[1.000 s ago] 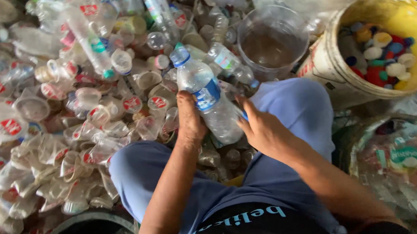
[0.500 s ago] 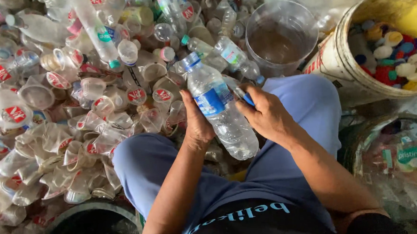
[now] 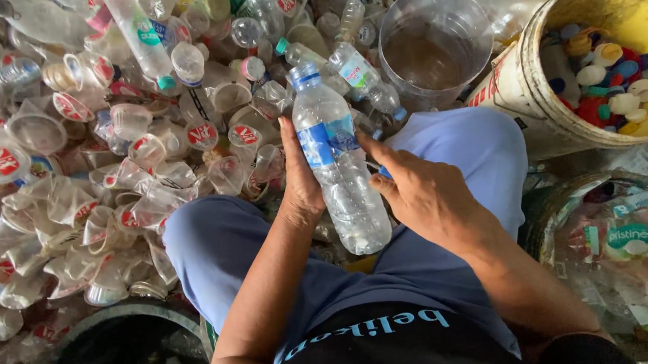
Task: Sorting plastic bottles by removing their caps and placing them into separate collection bins.
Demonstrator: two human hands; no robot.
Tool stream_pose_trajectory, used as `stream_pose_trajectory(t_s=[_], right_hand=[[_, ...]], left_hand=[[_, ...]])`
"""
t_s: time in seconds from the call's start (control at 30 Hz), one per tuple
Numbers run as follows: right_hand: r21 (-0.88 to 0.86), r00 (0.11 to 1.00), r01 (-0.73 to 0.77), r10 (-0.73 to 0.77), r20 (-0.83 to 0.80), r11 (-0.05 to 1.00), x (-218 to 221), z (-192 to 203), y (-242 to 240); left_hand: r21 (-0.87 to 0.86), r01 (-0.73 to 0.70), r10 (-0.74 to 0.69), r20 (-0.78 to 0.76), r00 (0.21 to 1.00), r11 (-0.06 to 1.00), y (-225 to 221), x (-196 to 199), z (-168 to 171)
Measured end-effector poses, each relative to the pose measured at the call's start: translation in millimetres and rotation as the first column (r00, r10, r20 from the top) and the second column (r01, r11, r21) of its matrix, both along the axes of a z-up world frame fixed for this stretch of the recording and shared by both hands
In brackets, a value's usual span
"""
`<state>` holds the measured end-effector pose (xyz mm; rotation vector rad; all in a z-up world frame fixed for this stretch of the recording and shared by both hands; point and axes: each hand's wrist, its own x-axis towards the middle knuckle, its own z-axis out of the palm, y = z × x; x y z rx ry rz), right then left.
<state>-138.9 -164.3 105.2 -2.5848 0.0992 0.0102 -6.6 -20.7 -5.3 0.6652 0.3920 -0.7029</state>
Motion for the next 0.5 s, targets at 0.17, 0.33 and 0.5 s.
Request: stream_pose_trajectory(t_s=[0.17,0.33,0.5], right_hand=[[-0.097,0.999,0.052,-0.051,0.015,0.994,4.9,-8.3,12.8],[-0.148,0.999,-0.005,0.012,0.049,0.989,7.3,-23.4,12.9],[-0.096,0.967,-0.038,0.061,0.248,0.995,7.8,-32.9,7.6]], left_hand=[[0.001,-0.009,0.009,0.042,0.999,1.000,4.9,4.3,-5.4],[0.033,0.013,-0.016,0.106,0.994,0.999,9.7,-7.4,2.2],[-0.007,0.032,-0.031,0.092,0.995,0.999,16.8,-18.1,-45.7]])
